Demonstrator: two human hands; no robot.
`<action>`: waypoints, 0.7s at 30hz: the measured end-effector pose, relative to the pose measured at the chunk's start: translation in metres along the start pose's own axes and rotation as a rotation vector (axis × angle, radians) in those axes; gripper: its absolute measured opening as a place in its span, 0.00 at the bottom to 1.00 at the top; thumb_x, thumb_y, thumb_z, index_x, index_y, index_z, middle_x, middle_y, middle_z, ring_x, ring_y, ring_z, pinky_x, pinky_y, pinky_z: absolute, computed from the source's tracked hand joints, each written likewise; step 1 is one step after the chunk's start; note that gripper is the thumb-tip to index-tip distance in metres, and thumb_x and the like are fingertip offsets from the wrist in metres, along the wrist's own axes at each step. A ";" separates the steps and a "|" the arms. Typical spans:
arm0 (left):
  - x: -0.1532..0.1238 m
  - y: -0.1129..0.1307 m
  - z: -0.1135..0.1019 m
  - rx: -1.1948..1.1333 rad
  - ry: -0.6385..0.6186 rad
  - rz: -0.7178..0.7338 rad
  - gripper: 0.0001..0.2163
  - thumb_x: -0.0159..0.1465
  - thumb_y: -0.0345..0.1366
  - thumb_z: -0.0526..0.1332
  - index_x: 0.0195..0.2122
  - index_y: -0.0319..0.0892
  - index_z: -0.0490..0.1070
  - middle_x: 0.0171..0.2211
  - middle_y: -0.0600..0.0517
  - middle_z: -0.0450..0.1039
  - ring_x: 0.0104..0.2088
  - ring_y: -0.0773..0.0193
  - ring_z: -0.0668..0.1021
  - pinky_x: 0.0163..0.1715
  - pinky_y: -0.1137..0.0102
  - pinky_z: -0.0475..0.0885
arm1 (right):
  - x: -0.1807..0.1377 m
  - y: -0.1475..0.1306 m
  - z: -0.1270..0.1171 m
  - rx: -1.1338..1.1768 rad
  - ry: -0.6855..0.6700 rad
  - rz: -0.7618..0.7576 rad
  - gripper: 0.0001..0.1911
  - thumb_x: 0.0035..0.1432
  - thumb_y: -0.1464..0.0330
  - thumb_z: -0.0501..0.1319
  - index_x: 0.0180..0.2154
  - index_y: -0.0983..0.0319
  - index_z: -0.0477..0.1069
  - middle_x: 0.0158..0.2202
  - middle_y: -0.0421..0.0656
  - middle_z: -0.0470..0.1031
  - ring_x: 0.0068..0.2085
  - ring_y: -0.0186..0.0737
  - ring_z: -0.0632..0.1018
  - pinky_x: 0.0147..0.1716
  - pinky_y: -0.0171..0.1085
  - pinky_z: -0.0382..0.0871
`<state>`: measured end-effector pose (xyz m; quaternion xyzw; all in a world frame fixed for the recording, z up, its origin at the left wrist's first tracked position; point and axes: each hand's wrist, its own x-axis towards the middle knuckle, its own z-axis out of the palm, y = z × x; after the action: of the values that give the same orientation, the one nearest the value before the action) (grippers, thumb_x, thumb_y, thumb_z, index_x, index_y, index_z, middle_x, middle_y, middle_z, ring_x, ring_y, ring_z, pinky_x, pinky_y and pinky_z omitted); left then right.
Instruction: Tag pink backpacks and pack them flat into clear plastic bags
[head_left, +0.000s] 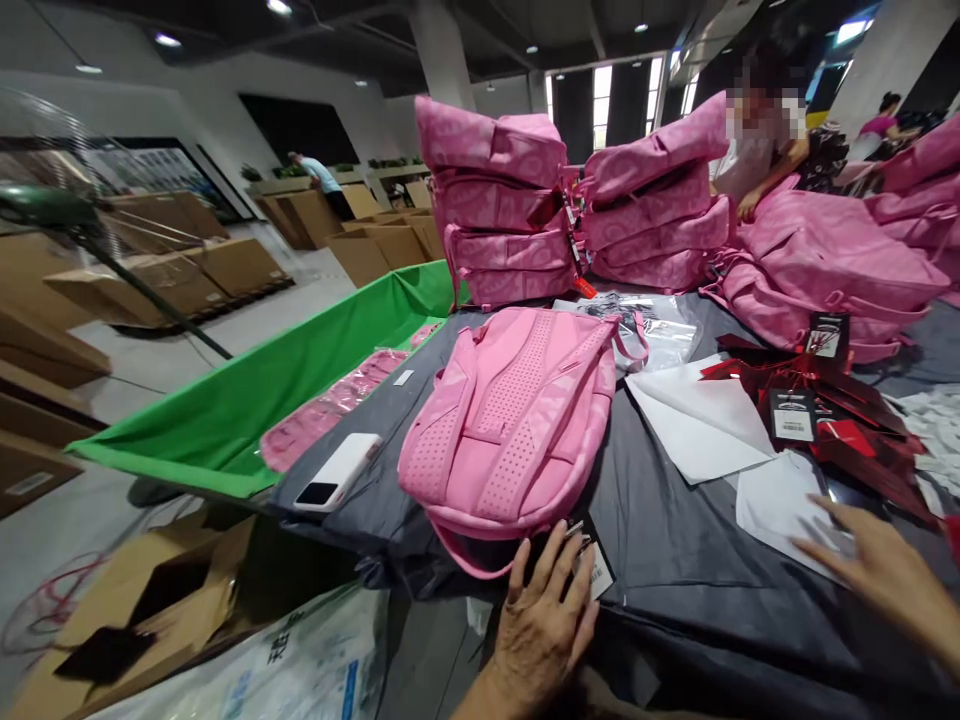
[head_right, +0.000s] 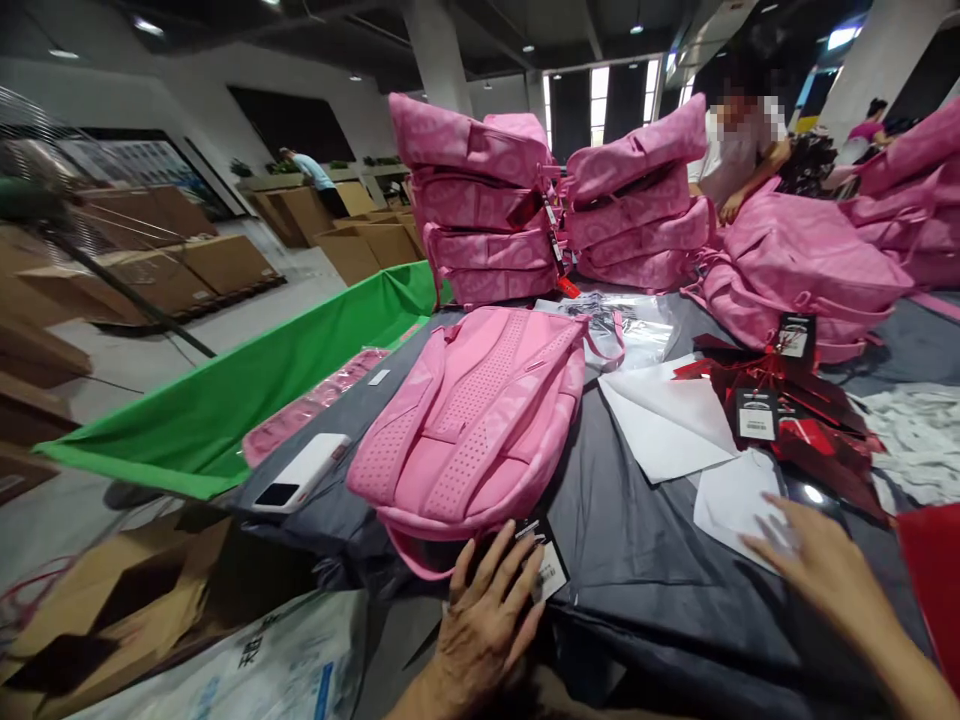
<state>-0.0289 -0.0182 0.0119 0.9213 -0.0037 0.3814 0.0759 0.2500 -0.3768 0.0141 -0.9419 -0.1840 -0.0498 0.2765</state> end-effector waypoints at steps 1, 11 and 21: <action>0.000 0.003 0.003 -0.088 -0.018 0.048 0.08 0.69 0.34 0.58 0.42 0.42 0.77 0.35 0.49 0.82 0.41 0.59 0.82 0.61 0.59 0.65 | -0.002 -0.010 0.007 0.001 -0.024 -0.001 0.42 0.40 0.34 0.62 0.46 0.59 0.77 0.47 0.56 0.79 0.49 0.66 0.77 0.46 0.58 0.71; -0.045 -0.022 -0.030 0.032 0.111 -0.368 0.13 0.67 0.35 0.61 0.53 0.46 0.72 0.44 0.48 0.80 0.43 0.57 0.82 0.42 0.62 0.80 | -0.003 -0.024 0.027 0.088 0.024 0.281 0.35 0.35 0.33 0.61 0.30 0.56 0.77 0.34 0.48 0.80 0.35 0.55 0.79 0.34 0.48 0.72; -0.046 0.010 0.012 -0.108 0.229 0.057 0.10 0.64 0.28 0.61 0.41 0.52 0.76 0.35 0.55 0.80 0.40 0.62 0.82 0.44 0.65 0.78 | 0.025 -0.017 0.009 0.007 -0.221 0.135 0.27 0.45 0.40 0.55 0.26 0.54 0.79 0.30 0.45 0.81 0.32 0.54 0.81 0.32 0.46 0.72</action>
<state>-0.0539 -0.0326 -0.0274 0.8657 -0.0418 0.4854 0.1145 0.2664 -0.3507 0.0201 -0.9510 -0.1495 0.0736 0.2605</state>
